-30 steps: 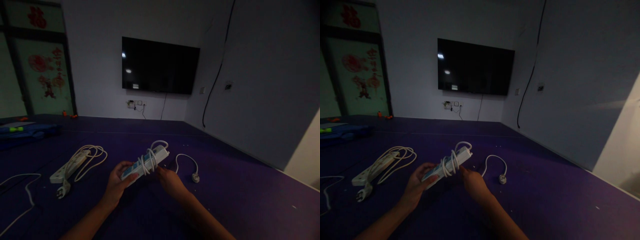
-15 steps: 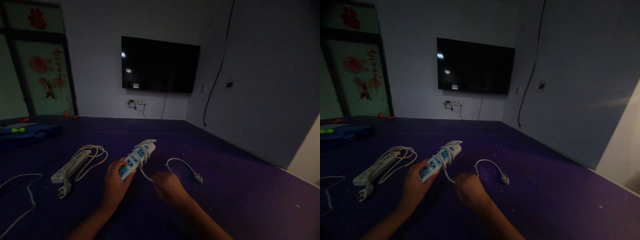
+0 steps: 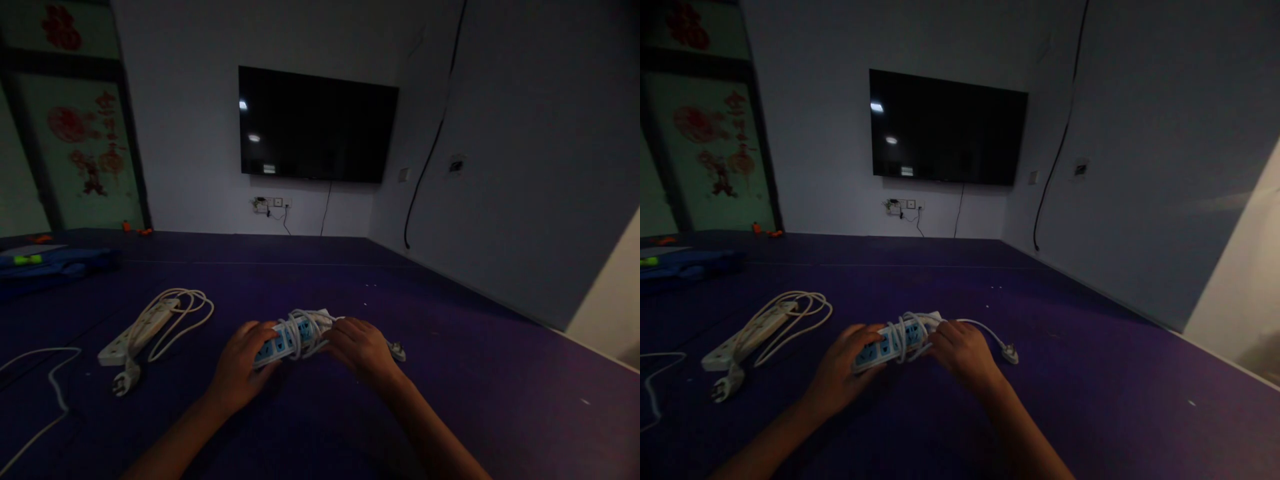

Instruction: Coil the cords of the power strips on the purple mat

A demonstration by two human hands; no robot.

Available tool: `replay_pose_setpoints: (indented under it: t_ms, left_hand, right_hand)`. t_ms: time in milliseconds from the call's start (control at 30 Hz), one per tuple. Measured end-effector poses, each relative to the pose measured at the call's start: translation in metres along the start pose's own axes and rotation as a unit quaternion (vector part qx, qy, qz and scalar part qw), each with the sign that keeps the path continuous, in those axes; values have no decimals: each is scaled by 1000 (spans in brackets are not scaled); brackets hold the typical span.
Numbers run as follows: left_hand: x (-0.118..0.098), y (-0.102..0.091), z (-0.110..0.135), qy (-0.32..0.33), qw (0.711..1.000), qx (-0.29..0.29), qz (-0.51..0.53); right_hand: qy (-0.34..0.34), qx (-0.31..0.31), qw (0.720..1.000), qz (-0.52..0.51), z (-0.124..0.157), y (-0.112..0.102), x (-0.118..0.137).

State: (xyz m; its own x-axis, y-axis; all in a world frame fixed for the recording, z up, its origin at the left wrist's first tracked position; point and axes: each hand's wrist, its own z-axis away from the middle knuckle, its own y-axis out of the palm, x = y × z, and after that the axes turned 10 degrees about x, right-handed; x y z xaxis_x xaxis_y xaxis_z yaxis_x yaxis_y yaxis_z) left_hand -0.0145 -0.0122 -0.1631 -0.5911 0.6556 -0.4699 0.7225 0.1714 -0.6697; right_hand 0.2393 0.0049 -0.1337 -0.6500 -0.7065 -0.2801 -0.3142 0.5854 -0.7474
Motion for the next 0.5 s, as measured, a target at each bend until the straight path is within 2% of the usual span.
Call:
replay_pose_setpoints:
  t_ms: [133, 233, 333, 500]
  left_hand:
    - [-5, 0, -1, -24, 999, 38, 30]
    - [-12, -4, -3, -41, 992, 80, 84]
    - [-19, -10, -4, -41, 984, 128, 120]
    - [-23, -7, 0, -55, 967, 202, 142]
  right_hand:
    - [82, -6, 990, -111, 3, -5, -11]
    - [162, -5, 966, -203, 3, -8, -20]
    - [230, 18, 925, -303, 2, -11, -23]
    - [258, 106, 842, -461, -1, -9, -15]
